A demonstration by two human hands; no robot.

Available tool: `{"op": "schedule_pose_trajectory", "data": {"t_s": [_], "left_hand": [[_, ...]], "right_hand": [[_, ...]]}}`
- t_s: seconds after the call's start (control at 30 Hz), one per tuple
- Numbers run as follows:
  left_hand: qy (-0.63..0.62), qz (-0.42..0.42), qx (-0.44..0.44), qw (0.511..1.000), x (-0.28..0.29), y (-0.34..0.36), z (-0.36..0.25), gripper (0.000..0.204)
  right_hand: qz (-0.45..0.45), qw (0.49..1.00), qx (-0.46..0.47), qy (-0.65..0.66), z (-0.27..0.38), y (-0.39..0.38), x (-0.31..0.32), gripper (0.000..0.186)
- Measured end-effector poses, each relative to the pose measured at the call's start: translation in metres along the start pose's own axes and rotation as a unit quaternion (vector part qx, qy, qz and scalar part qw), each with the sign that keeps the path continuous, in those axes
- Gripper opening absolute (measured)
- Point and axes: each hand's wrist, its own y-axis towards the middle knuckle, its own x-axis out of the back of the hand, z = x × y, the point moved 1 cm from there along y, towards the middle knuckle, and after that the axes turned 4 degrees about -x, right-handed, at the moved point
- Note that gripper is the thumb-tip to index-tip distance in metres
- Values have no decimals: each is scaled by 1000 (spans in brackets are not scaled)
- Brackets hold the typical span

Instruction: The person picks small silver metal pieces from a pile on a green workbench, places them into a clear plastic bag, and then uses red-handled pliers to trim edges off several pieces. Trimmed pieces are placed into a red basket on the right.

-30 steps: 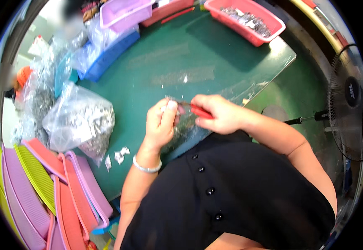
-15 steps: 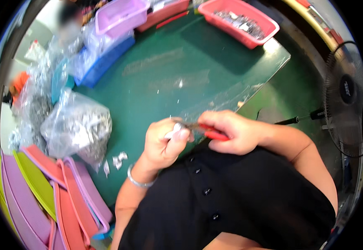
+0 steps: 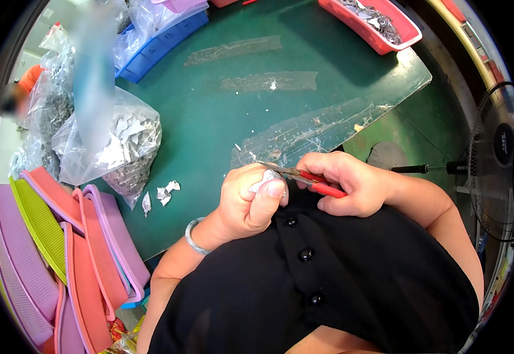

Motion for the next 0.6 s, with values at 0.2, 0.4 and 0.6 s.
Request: {"op": "schedule_pose_trajectory", "data": {"t_s": [0.2, 0.4, 0.6], "left_hand": [[-23, -20, 3, 1000, -4, -5, 2, 34], [-35, -30, 16, 999, -6, -5, 4, 34], [-28, -56, 72, 995, -5, -1, 3, 35]], "right_hand": [[22, 999, -10, 45, -7, 0, 0, 29], [38, 992, -27, 114, -15, 2, 1, 30], [15, 998, -34, 49, -6, 5, 6, 27]]}}
